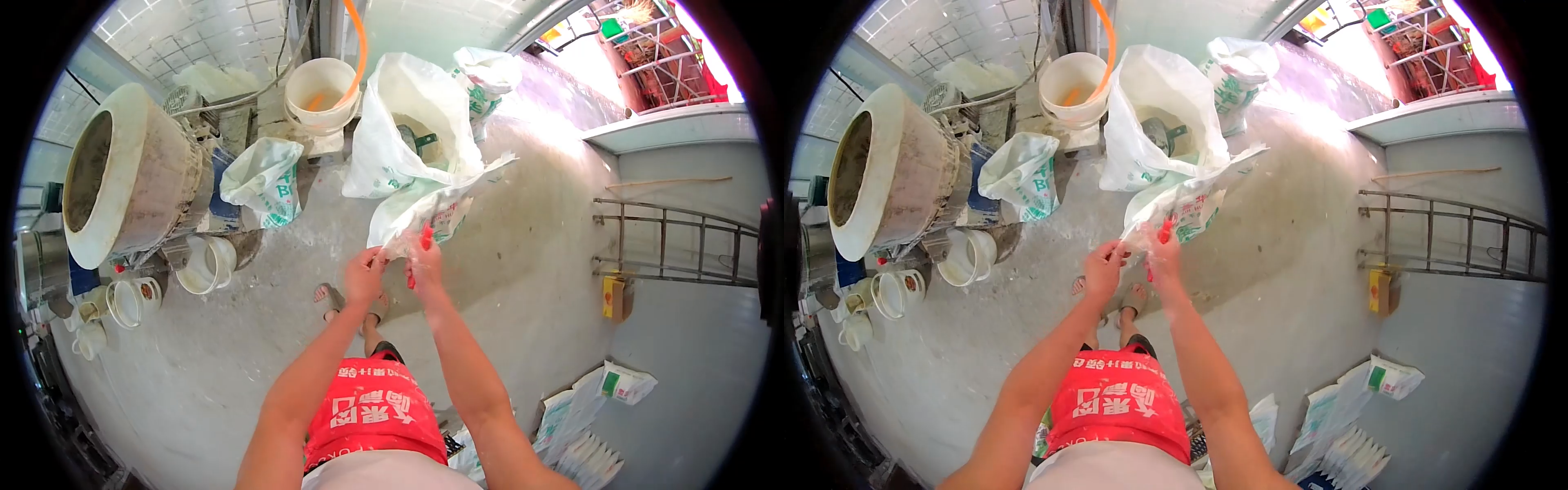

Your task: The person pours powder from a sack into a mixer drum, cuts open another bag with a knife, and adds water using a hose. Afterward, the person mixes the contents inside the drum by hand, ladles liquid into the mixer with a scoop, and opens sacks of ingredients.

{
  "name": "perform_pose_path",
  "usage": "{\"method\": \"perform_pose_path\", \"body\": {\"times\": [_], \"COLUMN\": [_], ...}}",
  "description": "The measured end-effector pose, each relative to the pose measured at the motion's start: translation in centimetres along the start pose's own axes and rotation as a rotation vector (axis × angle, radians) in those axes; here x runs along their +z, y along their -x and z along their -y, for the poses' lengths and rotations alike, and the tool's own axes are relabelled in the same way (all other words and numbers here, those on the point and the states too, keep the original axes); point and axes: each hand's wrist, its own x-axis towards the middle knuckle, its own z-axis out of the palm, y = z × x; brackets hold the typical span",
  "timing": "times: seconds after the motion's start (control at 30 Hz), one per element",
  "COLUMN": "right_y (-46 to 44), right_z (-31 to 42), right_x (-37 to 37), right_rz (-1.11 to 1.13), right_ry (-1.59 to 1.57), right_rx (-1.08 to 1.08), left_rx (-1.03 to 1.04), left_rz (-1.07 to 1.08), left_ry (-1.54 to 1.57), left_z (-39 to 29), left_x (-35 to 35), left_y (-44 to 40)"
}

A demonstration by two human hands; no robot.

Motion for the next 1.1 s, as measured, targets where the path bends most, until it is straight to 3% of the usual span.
{"method": "perform_pose_path", "body": {"times": [0.07, 0.2, 0.27, 0.4, 0.47, 0.57, 0.7, 0.8, 0.87, 0.9, 0.97, 1.1], "right_y": [-0.1, -0.5, -0.4, 0.2, 0.5, 0.7, 0.8, 0.8, 0.9, 0.9, 1.0, 0.9], "right_z": [-0.4, -1.3, -1.5, -1.6, -1.6, -1.9, -2.6, -3.1, -3.1, -3.0, -2.8, -2.8], "right_x": [1.0, 0.0, -1.0, -1.9, -2.0, -2.3, -2.4, -2.4, -2.5, -2.6, -2.7, -2.9], "right_rz": [-0.014, -0.002, 0.004, 0.032, 0.054, 0.082, 0.091, 0.097, 0.089, 0.087, 0.102, 0.098], "right_ry": [0.321, 0.32, 0.219, 0.154, 0.115, 0.048, 0.035, 0.032, 0.063, 0.057, 0.092, 0.077], "right_rx": [-0.022, 0.064, 0.091, 0.141, 0.146, 0.189, 0.199, 0.187, 0.164, 0.165, 0.183, 0.179], "left_rx": [0.38, 0.558, 0.363, 0.194, 0.154, 0.077, 0.137, 0.036, -0.172, -0.172, -0.426, -0.508], "left_rz": [-0.07, -0.058, -0.107, -0.076, -0.027, 0.026, 0.025, 0.05, 0.156, 0.158, 0.259, 0.296], "left_ry": [-0.379, -0.343, -0.153, -0.062, -0.252, -0.331, -0.431, -0.488, -0.269, -0.274, 0.027, 0.11], "left_z": [0.0, 0.2, 0.5, 0.8, 0.0, -1.6, -2.1, -2.1, -2.0, -1.9, -1.9, -1.8], "left_x": [0.5, 0.8, 0.8, -0.1, -0.4, -0.5, -0.3, -0.1, -0.2, -0.4, -0.9, -0.7], "left_y": [0.5, 0.8, 0.8, -0.5, -0.7, -0.7, -0.8, -1.5, -2.2, -2.6, -3.2, -3.5]}}
